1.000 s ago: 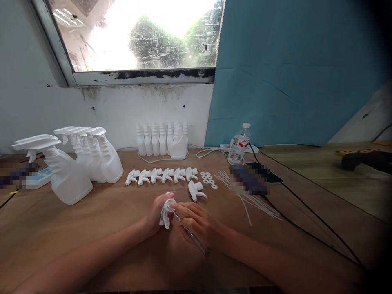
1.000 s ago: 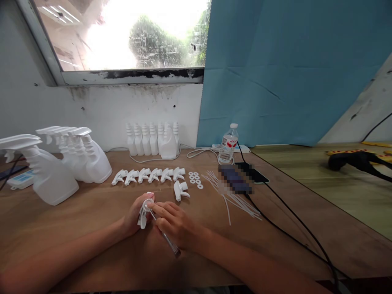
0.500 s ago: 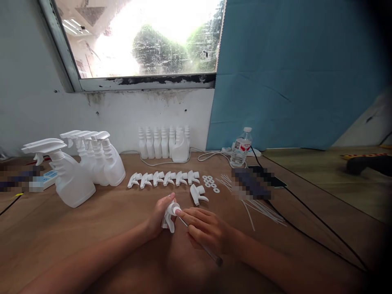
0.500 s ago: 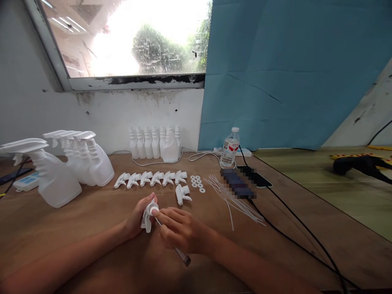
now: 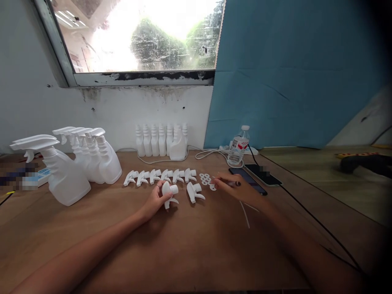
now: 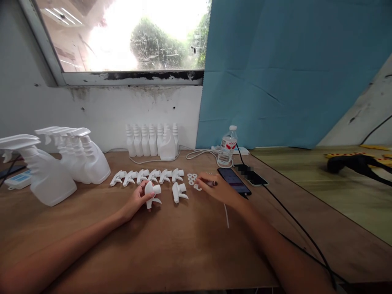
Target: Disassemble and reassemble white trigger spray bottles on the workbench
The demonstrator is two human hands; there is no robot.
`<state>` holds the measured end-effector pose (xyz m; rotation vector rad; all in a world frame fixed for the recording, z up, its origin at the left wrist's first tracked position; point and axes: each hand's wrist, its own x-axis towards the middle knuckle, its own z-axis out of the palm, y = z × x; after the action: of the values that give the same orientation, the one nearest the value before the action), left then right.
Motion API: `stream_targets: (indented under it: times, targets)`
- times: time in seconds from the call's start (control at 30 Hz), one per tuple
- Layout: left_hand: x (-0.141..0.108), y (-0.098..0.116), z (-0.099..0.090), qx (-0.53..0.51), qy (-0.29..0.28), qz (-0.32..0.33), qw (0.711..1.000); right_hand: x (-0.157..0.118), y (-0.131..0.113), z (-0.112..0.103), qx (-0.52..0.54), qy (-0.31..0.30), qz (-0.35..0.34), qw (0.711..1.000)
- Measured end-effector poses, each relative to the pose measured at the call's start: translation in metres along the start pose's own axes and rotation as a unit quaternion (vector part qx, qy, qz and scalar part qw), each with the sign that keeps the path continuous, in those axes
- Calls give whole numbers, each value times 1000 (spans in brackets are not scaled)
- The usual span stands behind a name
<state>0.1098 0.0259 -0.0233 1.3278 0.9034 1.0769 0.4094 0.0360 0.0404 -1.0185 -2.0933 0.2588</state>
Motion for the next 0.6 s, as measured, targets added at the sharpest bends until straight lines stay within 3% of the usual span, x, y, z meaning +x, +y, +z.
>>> stream_targets:
  times: [0.1,0.3,0.5,0.6]
  targets:
    - [3,-1,2,-4,10,6,1000,0,7,1,32,-102,84,991]
    - [4,-1,2,5,26,-1,1000,0,17,15,101,-104,146,979]
    - [15,-9,2,139,16,34,990,-3,27,27,110,-115,150,976]
    - [22,-12,1,250,31,57,966,-4,29,26,87,-112,144,979]
